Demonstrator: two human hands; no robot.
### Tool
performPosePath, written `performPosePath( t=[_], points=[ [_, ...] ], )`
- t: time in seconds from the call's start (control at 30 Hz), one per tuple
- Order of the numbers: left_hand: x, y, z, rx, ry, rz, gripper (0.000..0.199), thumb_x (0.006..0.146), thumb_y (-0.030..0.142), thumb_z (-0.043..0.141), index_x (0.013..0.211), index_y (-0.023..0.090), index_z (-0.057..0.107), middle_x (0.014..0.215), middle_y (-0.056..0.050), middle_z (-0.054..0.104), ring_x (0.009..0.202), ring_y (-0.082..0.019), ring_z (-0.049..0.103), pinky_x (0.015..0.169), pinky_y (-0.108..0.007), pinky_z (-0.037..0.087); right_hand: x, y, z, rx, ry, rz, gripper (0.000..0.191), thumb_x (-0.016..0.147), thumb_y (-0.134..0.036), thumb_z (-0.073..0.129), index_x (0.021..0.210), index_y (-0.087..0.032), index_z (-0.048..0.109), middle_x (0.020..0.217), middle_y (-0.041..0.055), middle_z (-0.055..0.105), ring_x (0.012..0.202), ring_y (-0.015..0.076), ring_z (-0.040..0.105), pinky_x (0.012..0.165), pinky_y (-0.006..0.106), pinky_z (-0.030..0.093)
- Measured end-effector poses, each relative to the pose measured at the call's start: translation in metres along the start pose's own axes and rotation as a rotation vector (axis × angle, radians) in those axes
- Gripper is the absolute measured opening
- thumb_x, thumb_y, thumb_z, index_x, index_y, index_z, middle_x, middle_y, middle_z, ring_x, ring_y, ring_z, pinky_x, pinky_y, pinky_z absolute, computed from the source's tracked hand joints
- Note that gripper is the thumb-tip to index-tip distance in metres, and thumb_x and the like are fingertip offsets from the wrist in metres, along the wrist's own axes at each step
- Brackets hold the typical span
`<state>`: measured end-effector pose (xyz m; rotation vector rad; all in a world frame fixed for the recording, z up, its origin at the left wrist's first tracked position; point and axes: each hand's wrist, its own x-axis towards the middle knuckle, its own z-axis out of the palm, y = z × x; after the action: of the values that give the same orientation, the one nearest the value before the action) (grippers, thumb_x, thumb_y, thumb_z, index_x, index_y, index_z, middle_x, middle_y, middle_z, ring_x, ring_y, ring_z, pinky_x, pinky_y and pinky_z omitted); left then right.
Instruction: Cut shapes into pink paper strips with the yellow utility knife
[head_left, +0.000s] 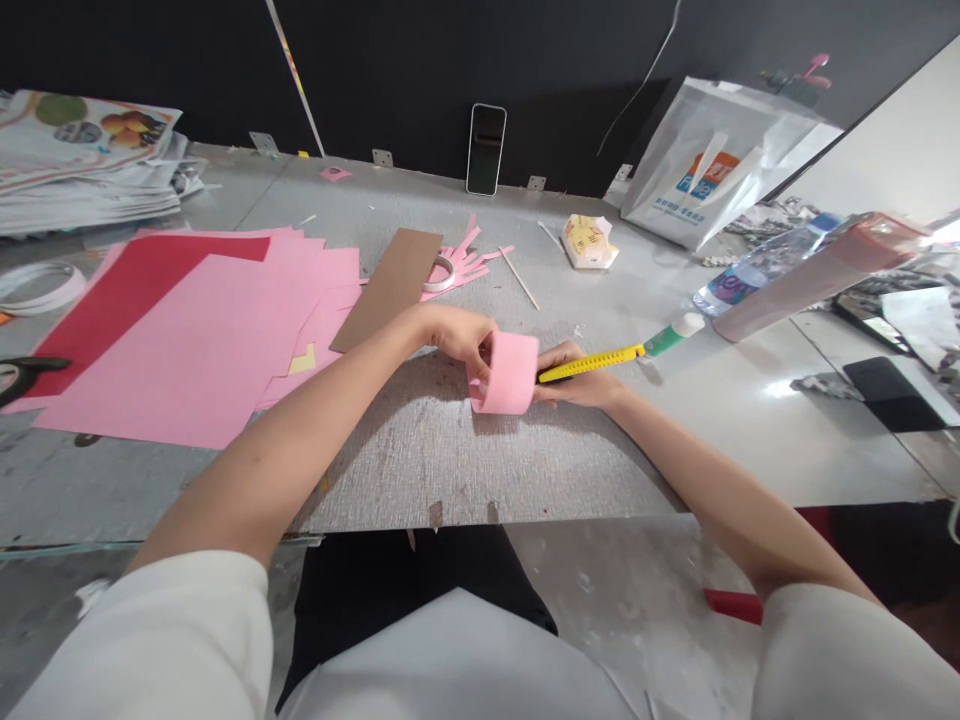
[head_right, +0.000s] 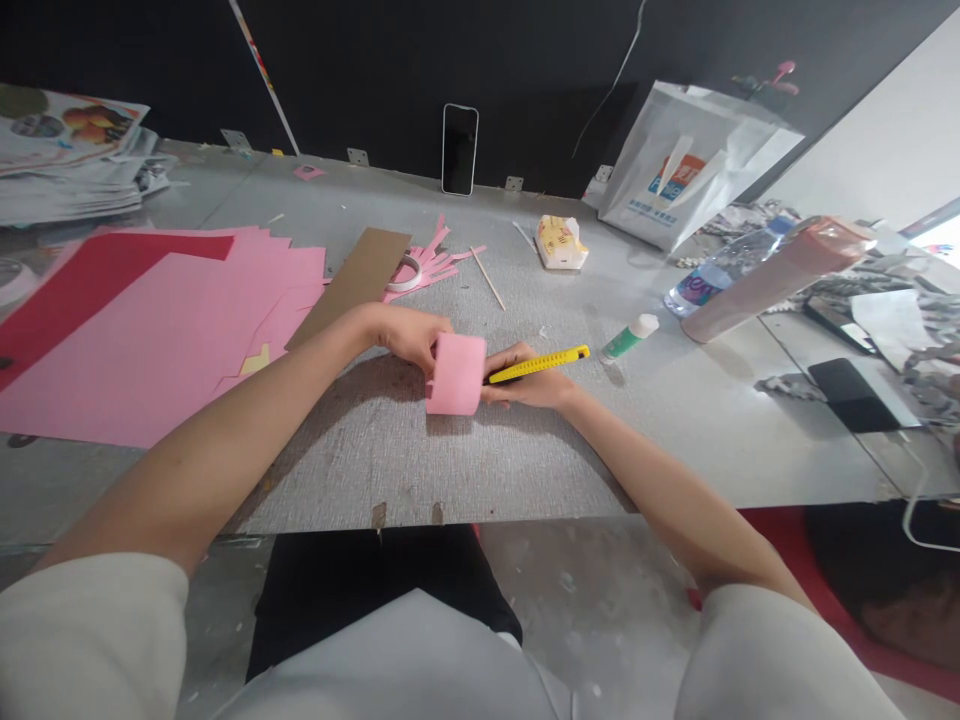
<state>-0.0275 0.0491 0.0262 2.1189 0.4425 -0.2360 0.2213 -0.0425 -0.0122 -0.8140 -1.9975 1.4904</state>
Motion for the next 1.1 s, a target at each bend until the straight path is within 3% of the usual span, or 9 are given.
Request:
performPosePath(
  t=[0.1,0.3,0.5,0.8,1.1],
  points=[
    [0.000,0.001,0.001,-0.021,-0.016,-0.013,0.031,0.074,0.039,0.081,0.101,0.023,0.085,0.086,-0.003,0.076,0.080,-0.019,0.061,0.077,-0.030,0.044,0.000,0.002,-0.002,-0.004,-0.007,0.002,0.025,0.089,-0.039,0.085,0.080,-0.017,0.079,0.055,-0.0041,0.059,0.047,0.0077,0.049,0.045,0.020,0.040],
    [-0.001,0.000,0.000,-0.076,-0.047,-0.003,0.036,0.075,0.032,0.075,0.110,0.027,0.084,0.098,-0.003,0.078,0.086,-0.019,0.063,0.076,-0.029,0.044,0.001,-0.004,-0.002,-0.009,0.010,0.039,0.026,0.089,-0.041,0.085,0.097,-0.017,0.084,0.062,-0.0020,0.065,0.048,0.0086,0.054,0.045,0.021,0.045],
    [-0.001,0.005,0.000,-0.072,-0.055,0.030,0.033,0.077,0.047,0.083,0.100,0.024,0.081,0.089,-0.003,0.076,0.082,-0.018,0.062,0.076,-0.029,0.042,0.001,-0.005,-0.004,-0.021,0.010,0.082,0.025,0.088,-0.041,0.086,0.096,-0.017,0.085,0.061,-0.0023,0.066,0.048,0.0079,0.053,0.045,0.019,0.046],
    [0.000,0.002,0.000,-0.069,-0.037,0.027,0.035,0.077,0.050,0.084,0.102,0.025,0.082,0.085,-0.002,0.075,0.079,-0.017,0.061,0.074,-0.029,0.042,0.001,-0.004,-0.003,0.048,0.057,0.136,0.024,0.087,-0.040,0.086,0.091,-0.017,0.082,0.056,-0.0042,0.062,0.046,0.0078,0.052,0.045,0.019,0.046],
    [0.000,-0.002,0.001,-0.010,0.026,-0.017,0.037,0.075,0.053,0.085,0.097,0.024,0.084,0.093,-0.005,0.077,0.080,-0.017,0.057,0.074,-0.029,0.040,0.003,-0.008,-0.001,0.049,0.103,0.188,0.018,0.084,-0.034,0.086,0.087,-0.016,0.082,0.055,-0.0030,0.064,0.045,0.0084,0.053,0.044,0.020,0.045]
  ],
)
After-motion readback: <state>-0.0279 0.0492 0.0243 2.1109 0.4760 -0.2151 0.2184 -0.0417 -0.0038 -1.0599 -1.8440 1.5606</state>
